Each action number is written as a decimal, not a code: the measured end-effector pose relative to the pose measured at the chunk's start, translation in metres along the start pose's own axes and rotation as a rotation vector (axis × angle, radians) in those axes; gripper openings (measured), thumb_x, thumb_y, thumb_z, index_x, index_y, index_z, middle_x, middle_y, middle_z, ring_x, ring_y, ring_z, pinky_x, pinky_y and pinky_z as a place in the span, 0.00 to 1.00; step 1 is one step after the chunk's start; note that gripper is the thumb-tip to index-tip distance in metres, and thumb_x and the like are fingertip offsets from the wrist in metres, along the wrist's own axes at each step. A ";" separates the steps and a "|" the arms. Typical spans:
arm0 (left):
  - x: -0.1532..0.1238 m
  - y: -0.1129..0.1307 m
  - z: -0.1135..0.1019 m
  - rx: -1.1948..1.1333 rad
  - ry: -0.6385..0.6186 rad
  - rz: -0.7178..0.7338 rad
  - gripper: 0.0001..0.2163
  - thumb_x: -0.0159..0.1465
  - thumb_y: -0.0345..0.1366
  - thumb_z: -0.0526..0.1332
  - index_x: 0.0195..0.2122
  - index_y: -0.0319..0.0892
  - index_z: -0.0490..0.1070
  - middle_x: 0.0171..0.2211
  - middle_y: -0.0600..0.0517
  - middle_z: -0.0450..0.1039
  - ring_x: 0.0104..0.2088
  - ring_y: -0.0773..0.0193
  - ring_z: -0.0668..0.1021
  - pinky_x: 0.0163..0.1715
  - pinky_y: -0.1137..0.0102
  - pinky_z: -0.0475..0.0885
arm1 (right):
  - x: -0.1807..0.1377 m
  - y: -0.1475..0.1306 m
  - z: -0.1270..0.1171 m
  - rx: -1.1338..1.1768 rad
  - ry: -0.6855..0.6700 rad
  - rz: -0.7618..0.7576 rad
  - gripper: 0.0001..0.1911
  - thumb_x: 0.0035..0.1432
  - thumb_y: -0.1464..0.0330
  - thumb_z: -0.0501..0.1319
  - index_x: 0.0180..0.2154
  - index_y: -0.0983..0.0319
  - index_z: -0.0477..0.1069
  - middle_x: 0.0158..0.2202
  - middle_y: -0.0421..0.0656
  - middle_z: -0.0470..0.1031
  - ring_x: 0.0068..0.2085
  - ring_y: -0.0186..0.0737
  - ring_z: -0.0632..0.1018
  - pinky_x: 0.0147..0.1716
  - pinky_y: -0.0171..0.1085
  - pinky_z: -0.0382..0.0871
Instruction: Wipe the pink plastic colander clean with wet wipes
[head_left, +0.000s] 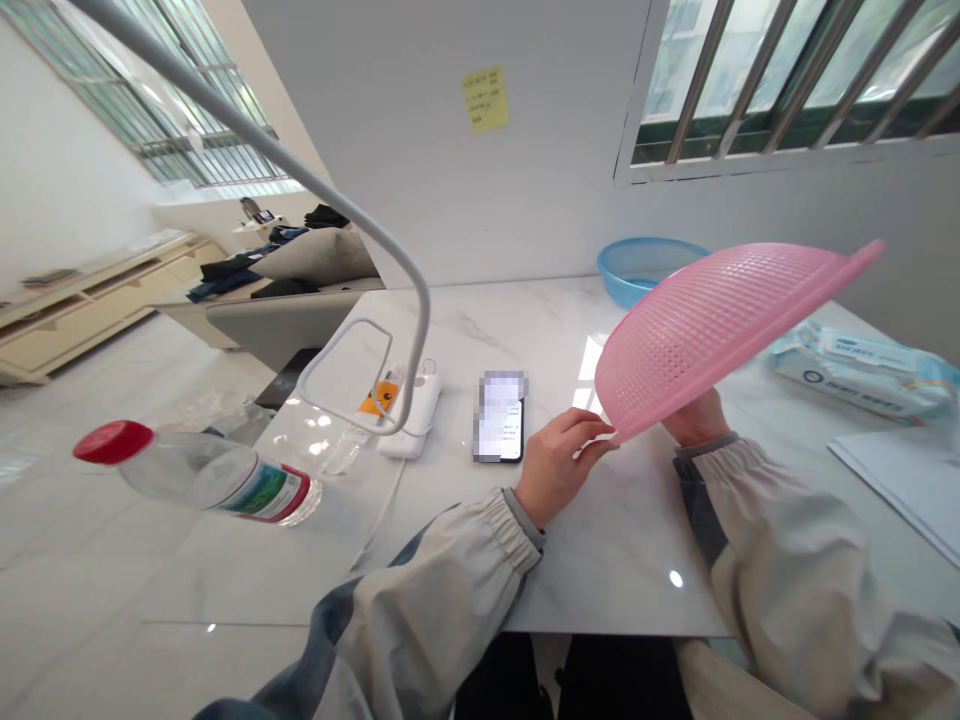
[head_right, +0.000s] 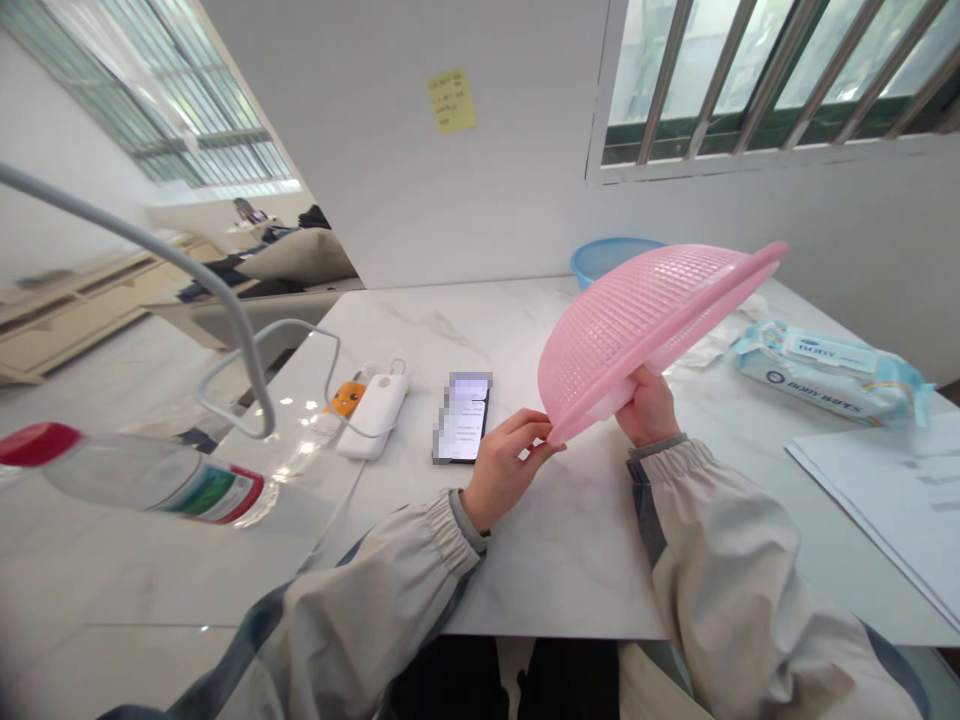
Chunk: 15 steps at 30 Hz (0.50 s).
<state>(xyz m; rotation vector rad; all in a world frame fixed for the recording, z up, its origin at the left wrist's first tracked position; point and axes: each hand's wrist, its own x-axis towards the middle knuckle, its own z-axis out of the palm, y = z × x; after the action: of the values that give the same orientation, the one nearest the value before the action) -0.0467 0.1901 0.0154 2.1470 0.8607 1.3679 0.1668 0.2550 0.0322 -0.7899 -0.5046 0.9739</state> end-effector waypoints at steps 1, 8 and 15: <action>0.000 0.001 0.000 -0.001 0.009 -0.002 0.09 0.73 0.42 0.66 0.42 0.42 0.82 0.44 0.47 0.83 0.38 0.65 0.84 0.40 0.70 0.82 | 0.003 0.000 -0.004 -0.004 0.005 0.027 0.10 0.58 0.68 0.74 0.41 0.62 0.79 0.39 0.43 0.81 0.44 0.44 0.82 0.47 0.45 0.82; 0.001 0.006 -0.004 -0.013 0.061 0.028 0.12 0.74 0.44 0.65 0.40 0.41 0.80 0.39 0.47 0.83 0.34 0.66 0.82 0.36 0.71 0.80 | 0.023 0.004 -0.020 -0.014 0.051 -0.025 0.10 0.58 0.70 0.69 0.43 0.62 0.80 0.44 0.43 0.83 0.44 0.41 0.83 0.43 0.38 0.83; 0.001 0.008 -0.005 -0.009 0.122 0.058 0.10 0.74 0.42 0.65 0.41 0.42 0.79 0.34 0.50 0.81 0.32 0.67 0.80 0.34 0.72 0.77 | 0.036 0.001 -0.031 0.037 0.156 -0.144 0.11 0.53 0.76 0.71 0.41 0.66 0.82 0.46 0.49 0.84 0.49 0.45 0.84 0.51 0.41 0.82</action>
<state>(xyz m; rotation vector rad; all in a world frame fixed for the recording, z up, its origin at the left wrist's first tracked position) -0.0492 0.1857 0.0232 2.1147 0.8427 1.5425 0.2048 0.2757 0.0137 -0.7784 -0.4017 0.7797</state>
